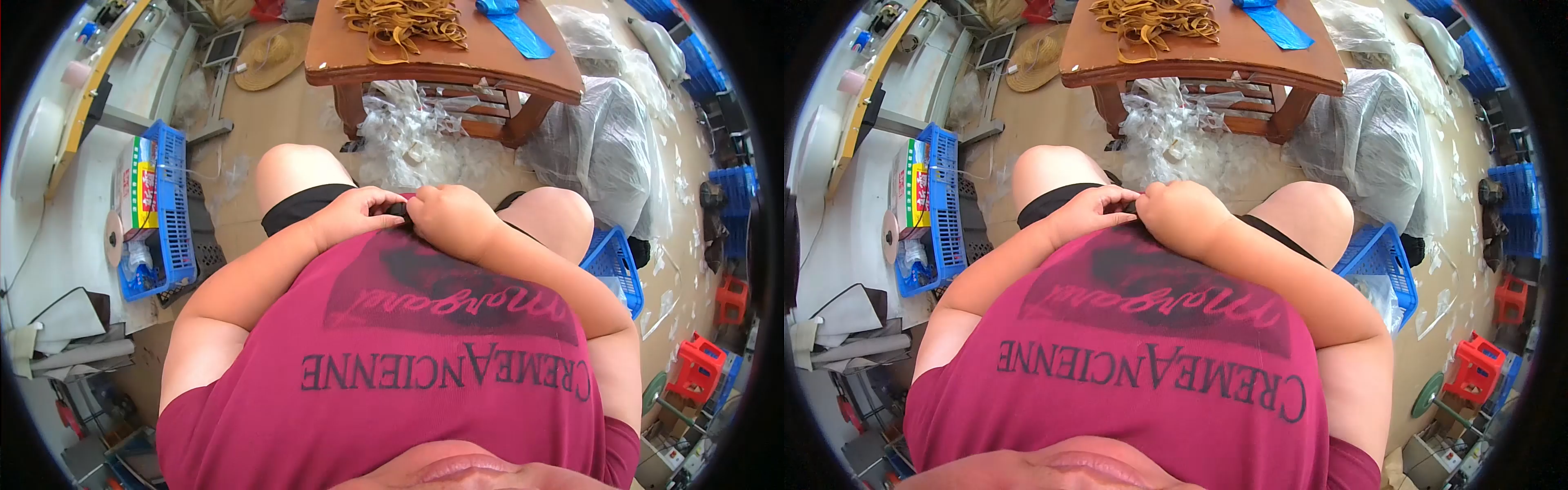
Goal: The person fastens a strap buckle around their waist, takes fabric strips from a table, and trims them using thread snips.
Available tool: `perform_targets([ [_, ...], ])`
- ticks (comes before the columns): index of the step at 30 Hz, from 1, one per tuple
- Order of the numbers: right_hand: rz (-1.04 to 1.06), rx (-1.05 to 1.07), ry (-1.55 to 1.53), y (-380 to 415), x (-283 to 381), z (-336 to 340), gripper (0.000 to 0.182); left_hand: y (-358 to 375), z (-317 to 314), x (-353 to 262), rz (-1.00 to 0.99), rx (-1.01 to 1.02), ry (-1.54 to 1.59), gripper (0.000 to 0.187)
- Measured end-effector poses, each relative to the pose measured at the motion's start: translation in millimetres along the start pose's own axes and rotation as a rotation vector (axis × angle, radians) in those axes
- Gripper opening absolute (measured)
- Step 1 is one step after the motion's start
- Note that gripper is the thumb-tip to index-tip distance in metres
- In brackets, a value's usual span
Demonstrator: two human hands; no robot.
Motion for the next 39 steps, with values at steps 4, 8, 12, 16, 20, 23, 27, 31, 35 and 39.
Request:
perform_targets([
  [4, -0.05, 0.143, 0.028, -7, -3, -9, 0.012, 1, -3, -1, 0.045, -0.007, 0.036, 0.036],
  [8, -0.058, 0.264, 0.085, -12, -1, -14, 0.013, 5, -7, 0, 0.043, 0.019, 0.128, 0.035],
  [12, 0.046, 0.122, 0.112, -5, 10, -4, 0.014, 0, -10, 2, 0.065, 0.1, 0.07, 0.038],
  [16, 0.086, 0.057, 0.156, 3, 12, 0, 0.013, -9, -8, -13, -0.064, 0.153, -0.192, 0.035],
  [20, 0.072, -0.031, 0.12, 9, 5, -2, 0.011, -13, -6, -6, -0.128, 0.08, -0.182, 0.033],
  [23, 0.053, -0.066, 0.094, 13, 3, -2, 0.011, -12, -7, -4, -0.169, 0.04, -0.212, 0.035],
  [27, -0.005, -0.108, 0.075, 17, -4, 3, 0.011, -9, -5, -15, -0.201, 0.02, -0.316, 0.036],
  [31, -0.027, -0.155, 0.07, 23, -15, -4, 0.012, 0, -5, -17, -0.063, 0.015, -0.291, 0.031],
  [35, -0.171, -0.039, 0.067, 15, -22, 11, 0.014, 2, -6, -5, -0.14, -0.035, -0.258, 0.035],
  [39, -0.015, -0.109, -0.035, 6, -4, 22, 0.015, 2, -3, -13, -0.233, -0.051, -0.338, 0.034],
])
Point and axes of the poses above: each hand's wrist, its own y-axis away from the middle knuckle, its own z-axis out of the back of the hand, x = y × z, the point moved 8 cm from there along -y, towards the middle knuckle, and after that the axes turned 12 degrees about -z, right-handed, at the moved point
